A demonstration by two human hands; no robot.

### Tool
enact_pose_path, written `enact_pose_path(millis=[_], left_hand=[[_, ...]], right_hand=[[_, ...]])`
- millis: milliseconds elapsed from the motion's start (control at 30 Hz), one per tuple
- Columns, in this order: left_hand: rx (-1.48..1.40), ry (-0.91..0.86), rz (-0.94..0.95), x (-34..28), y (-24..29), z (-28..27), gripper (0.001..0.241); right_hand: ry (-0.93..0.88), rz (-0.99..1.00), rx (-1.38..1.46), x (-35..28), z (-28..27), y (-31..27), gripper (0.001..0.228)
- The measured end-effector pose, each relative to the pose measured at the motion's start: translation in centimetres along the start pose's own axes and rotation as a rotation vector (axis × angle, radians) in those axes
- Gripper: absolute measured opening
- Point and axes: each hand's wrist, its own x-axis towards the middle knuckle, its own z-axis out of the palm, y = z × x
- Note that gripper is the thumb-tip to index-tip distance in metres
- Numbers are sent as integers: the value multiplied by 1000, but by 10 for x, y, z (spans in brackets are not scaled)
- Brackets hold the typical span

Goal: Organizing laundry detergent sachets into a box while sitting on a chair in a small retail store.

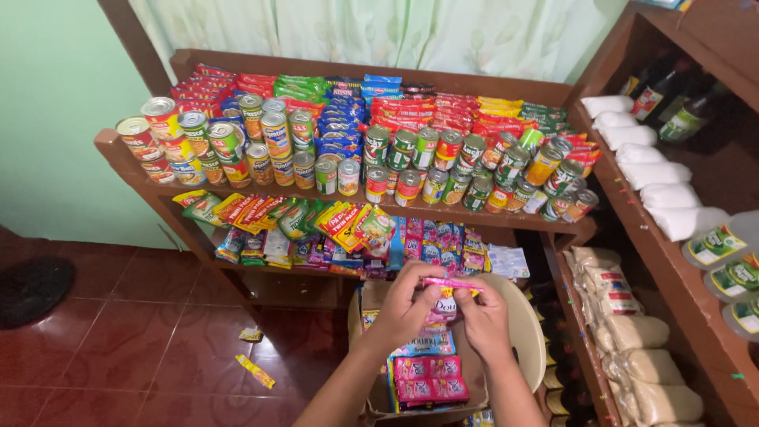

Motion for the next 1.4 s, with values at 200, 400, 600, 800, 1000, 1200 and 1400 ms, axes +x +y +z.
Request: enact_pose_path(millis=[200,400,600,800,1000,1200,1400], left_hand=[[169,15,59,4,9,-2,19],[175,-32,36,8,5,-8,18],[226,-31,31,8,9,-5,18],[250,-95,151,16,17,-13,22],[222,-75,-66,21,27,-7,14],[289,-34,-59,26,44,-4,9],[260,-61,10,25,44,-6,10]], right_hand=[[19,-37,-82,-5,16,-43,36],[7,-104,-39,-10,4,-31,40],[24,-218,-29,-16,8,-48,45],[62,-105,-26,-12,-16,-34,44],[-42,-103,-4,-7,-7,-62,48],[-12,-98,-7,-5,-12,-42,53],[48,-20,14,-4,0,-55,35]])
